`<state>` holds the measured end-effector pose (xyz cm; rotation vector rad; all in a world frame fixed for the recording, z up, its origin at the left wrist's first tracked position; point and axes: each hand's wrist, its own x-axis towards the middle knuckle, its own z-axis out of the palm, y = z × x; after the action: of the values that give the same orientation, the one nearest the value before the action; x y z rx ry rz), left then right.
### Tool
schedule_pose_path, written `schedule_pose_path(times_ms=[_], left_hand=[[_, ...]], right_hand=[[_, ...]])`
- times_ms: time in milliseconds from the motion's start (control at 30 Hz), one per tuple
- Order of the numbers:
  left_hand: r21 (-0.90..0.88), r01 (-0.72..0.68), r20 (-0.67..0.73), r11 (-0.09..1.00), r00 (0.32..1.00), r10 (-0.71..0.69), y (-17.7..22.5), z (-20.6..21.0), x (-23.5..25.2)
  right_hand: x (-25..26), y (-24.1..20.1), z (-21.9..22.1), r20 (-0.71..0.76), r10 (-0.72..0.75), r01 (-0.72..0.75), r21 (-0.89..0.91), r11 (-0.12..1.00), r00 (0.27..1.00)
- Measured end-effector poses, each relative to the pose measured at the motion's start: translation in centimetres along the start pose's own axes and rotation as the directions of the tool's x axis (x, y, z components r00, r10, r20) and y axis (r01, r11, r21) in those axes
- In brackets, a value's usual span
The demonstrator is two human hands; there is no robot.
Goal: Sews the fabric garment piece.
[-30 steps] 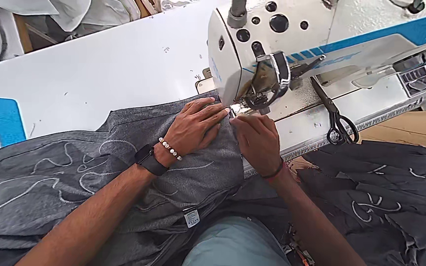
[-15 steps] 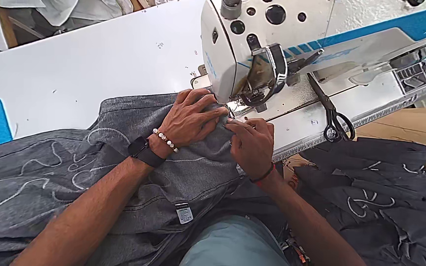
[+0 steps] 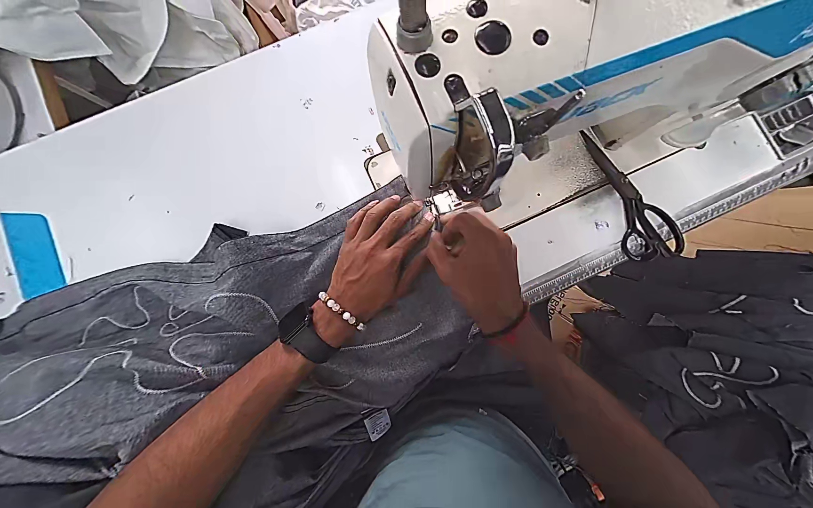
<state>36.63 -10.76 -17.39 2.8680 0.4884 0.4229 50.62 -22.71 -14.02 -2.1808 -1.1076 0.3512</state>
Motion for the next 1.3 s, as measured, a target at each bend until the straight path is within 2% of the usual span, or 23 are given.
schedule_pose_path(times_ms=[67,133,267,433,567,667,767,933,1000,1100,1200,1300], left_hand=[[0.004,0.002,-0.015,1.0,1.0,-0.002,0.2,0.0,0.1],[0.019,-0.005,-0.024,1.0,1.0,0.006,0.3,-0.1,0.1],[0.046,-0.01,-0.008,0.999,1.0,0.01,0.4,-0.2,0.1],[0.108,-0.044,-0.045,0.993,0.998,0.049,0.3,-0.2,0.5],[0.178,-0.039,-0.047,0.983,0.998,0.048,0.9,-0.3,0.6],[0.176,-0.016,-0.048,0.984,0.999,0.024,1.2,-0.2,0.5],[0.172,-0.043,-0.081,0.984,0.995,0.057,0.9,-0.2,0.6],[0.183,0.018,-0.049,0.983,0.999,-0.009,1.9,-0.2,0.1],[0.163,0.0,-0.052,0.987,0.999,0.009,1.3,0.0,0.1],[0.17,-0.022,-0.061,0.985,0.998,0.033,1.1,-0.1,0.2],[0.174,0.049,-0.035,0.983,0.998,-0.044,2.0,-0.1,-0.1],[0.146,0.044,-0.041,0.988,0.998,-0.038,1.5,0.0,-0.2]], right_hand=[[-2.1,0.9,0.0,0.086,0.121,-0.136,0.202,0.97,0.989],[-3.9,1.3,0.3,0.14,0.192,-0.225,0.281,0.933,0.971],[-5.4,1.8,0.1,0.098,0.162,-0.184,0.307,0.934,0.982],[-4.8,2.0,0.3,0.043,0.095,-0.102,0.233,0.967,0.995],[-3.9,1.8,0.2,0.07,0.122,-0.133,0.176,0.975,0.99],[-3.9,1.7,-0.1,0.089,0.169,-0.182,0.168,0.969,0.982],[-4.6,1.1,-0.4,0.09,0.187,-0.198,0.124,0.972,0.978],[-5.8,1.6,-0.9,0.064,0.155,-0.163,0.154,0.975,0.986],[-6.2,1.4,-1.1,0.046,0.128,-0.134,0.156,0.979,0.991],[-6.6,1.2,-1.3,0.01,0.076,-0.077,0.111,0.991,0.997],[-7.2,0.9,-1.6,0.002,0.037,-0.037,0.079,0.996,0.999],[-7.8,0.5,-2.3,-0.002,0.016,-0.016,0.035,0.999,1.0]])
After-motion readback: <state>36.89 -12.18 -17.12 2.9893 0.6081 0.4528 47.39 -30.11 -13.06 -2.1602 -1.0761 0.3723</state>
